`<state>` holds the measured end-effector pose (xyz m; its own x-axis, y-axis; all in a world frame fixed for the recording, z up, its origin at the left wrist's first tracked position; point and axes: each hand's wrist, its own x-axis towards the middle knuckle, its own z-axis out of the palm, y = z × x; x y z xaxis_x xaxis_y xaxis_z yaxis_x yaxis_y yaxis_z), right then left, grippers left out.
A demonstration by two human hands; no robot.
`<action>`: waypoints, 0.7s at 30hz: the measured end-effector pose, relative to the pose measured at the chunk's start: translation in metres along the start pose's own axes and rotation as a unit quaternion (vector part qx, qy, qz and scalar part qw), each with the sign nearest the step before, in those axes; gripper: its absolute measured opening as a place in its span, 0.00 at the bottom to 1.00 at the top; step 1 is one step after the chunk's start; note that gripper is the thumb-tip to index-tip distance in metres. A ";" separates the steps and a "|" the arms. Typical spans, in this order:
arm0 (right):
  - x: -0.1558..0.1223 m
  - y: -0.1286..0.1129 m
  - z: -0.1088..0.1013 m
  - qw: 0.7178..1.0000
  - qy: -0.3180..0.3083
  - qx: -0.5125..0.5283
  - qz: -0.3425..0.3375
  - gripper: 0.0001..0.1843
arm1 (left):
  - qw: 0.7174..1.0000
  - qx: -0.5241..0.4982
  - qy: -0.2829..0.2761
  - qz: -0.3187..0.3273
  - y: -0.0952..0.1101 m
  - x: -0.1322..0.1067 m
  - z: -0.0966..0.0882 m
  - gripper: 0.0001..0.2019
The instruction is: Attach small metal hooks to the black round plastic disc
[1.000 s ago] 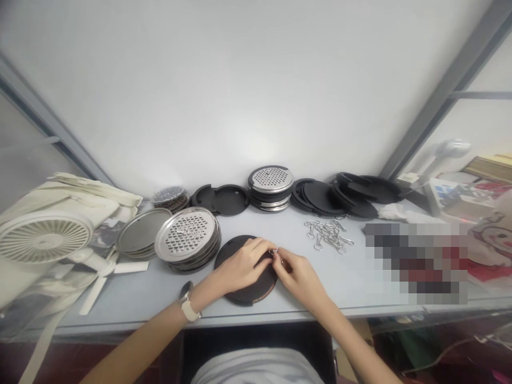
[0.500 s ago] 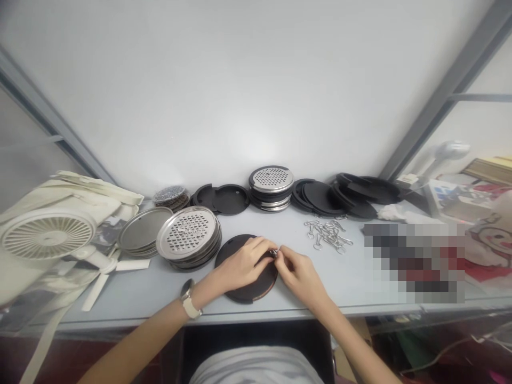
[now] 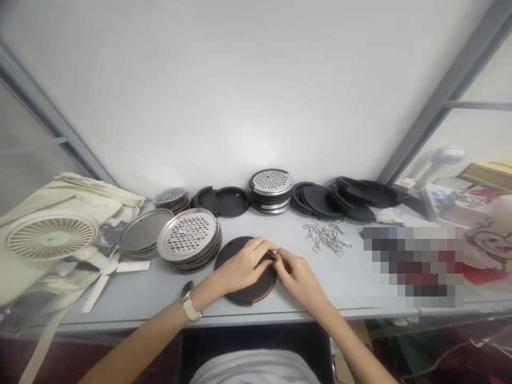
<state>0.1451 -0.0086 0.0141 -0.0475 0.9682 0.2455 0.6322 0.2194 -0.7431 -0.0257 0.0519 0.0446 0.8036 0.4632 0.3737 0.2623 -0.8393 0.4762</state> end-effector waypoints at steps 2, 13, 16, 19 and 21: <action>0.000 0.000 0.000 1.000 0.005 0.003 0.000 0.18 | 1.000 0.002 0.000 -0.002 0.000 0.000 0.000 0.12; 0.002 0.005 0.003 0.999 0.047 -0.010 0.017 0.16 | 0.999 0.042 -0.001 -0.001 0.001 0.000 0.000 0.13; 0.002 0.004 0.003 0.999 0.027 -0.011 0.015 0.16 | 0.999 0.045 -0.002 -0.001 0.000 0.000 0.000 0.14; 0.002 0.002 0.002 1.000 0.011 -0.016 0.013 0.15 | 0.999 0.044 -0.003 -0.005 -0.001 0.000 0.001 0.13; 0.003 0.001 0.002 1.000 0.002 -0.021 0.015 0.15 | 0.999 0.046 -0.004 -0.005 -0.001 0.000 0.001 0.13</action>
<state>0.1440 -0.0056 0.0124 -0.0242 0.9737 0.2264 0.6653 0.1847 -0.7234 -0.0253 0.0521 0.0431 0.8045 0.4705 0.3626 0.3184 -0.8568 0.4055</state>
